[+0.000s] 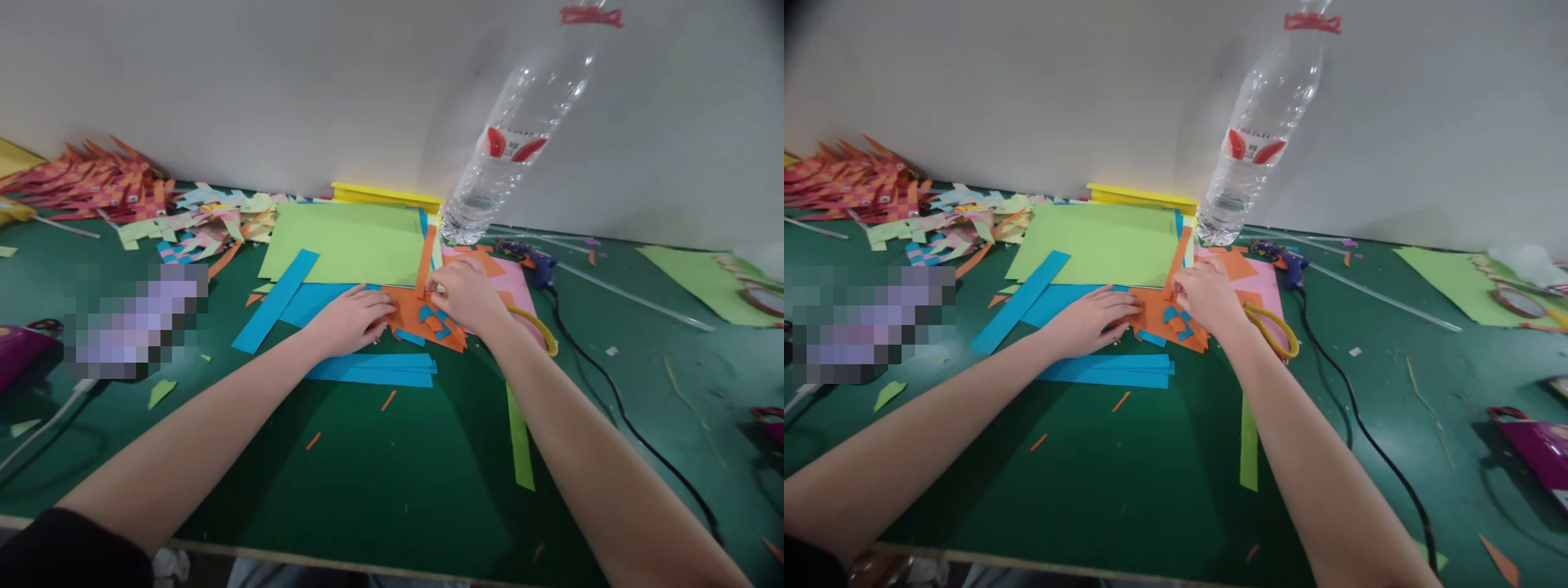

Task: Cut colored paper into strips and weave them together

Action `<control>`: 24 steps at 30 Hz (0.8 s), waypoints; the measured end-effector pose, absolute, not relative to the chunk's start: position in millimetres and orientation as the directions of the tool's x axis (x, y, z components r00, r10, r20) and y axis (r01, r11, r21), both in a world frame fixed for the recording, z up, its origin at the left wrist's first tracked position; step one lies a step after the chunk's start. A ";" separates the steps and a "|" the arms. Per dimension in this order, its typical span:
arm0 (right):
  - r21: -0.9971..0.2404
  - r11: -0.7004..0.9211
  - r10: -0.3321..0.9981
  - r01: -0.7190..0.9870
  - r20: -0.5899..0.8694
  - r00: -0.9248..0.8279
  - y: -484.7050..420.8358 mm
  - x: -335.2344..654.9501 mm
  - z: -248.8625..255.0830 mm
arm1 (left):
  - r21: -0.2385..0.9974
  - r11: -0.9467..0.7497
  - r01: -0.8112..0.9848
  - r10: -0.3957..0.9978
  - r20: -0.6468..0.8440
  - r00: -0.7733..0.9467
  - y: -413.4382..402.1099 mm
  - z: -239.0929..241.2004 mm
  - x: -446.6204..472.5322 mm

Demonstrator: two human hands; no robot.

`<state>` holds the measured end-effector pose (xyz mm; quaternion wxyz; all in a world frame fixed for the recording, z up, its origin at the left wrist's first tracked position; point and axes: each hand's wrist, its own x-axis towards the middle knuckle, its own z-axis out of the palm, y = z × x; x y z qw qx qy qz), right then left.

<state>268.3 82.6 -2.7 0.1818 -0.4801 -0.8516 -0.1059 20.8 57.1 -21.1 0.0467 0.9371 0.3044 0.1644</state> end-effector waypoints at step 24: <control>0.192 0.652 0.659 0.733 0.335 -0.674 81.7 265.5 2.0 | 0.161 -0.806 0.570 0.592 0.260 0.763 56.6 -19.7 22.4</control>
